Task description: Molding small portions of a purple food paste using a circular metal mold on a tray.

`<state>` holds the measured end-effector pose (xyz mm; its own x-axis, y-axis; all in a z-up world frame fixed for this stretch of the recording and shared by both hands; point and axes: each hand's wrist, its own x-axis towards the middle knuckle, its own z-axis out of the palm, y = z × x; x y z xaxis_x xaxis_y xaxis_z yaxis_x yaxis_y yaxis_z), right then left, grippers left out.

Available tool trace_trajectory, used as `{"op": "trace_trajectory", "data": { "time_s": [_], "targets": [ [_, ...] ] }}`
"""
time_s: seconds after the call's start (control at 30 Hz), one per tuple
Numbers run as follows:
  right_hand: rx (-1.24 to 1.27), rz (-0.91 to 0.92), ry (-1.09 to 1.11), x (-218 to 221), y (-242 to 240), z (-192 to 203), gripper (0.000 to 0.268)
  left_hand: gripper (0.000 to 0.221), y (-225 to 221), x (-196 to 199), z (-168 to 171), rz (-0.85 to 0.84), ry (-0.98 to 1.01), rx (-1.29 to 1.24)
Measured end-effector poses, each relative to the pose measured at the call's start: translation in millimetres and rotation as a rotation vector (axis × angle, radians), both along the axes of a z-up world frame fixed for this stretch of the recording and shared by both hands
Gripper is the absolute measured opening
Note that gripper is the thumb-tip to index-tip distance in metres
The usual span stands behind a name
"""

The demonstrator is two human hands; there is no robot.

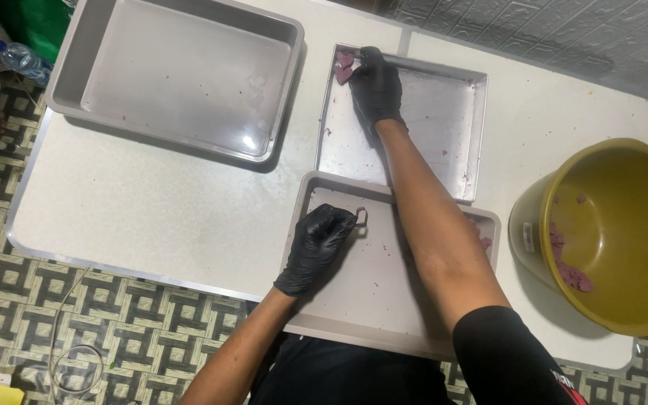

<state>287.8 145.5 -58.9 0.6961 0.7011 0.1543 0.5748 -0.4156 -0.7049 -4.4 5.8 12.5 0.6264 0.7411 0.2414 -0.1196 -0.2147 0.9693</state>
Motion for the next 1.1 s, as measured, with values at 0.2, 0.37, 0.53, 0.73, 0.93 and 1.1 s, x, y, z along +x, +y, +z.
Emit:
{"op": "trace_trajectory", "data": {
  "time_s": [0.2,0.37,0.53,0.73,0.93,1.1],
  "targets": [
    [0.068,0.018,-0.119,10.0,4.9,-18.0,0.038,0.021,1.0,0.0,5.4,0.002,-0.004,0.021],
    [0.116,0.024,-0.124,19.8,3.6,-26.8,0.039,0.021,0.7,0.0,2.0,0.001,-0.006,0.016],
    [0.21,0.052,-0.026,18.0,-11.6,0.9,0.035,0.022,-2.1,-0.4,15.5,-0.01,-0.016,0.002],
    [0.143,0.031,0.028,20.7,-15.6,9.9,0.043,0.014,-0.7,0.9,-5.3,-0.022,-0.057,0.004],
    [-0.091,0.005,-0.025,-1.6,-7.1,15.5,0.059,0.015,-1.7,-0.8,-4.2,-0.007,-0.036,0.02],
    [-0.056,0.034,-0.056,1.8,3.5,-1.5,0.056,0.016,-0.2,1.0,-11.3,-0.004,-0.029,0.042]
  ]
}}
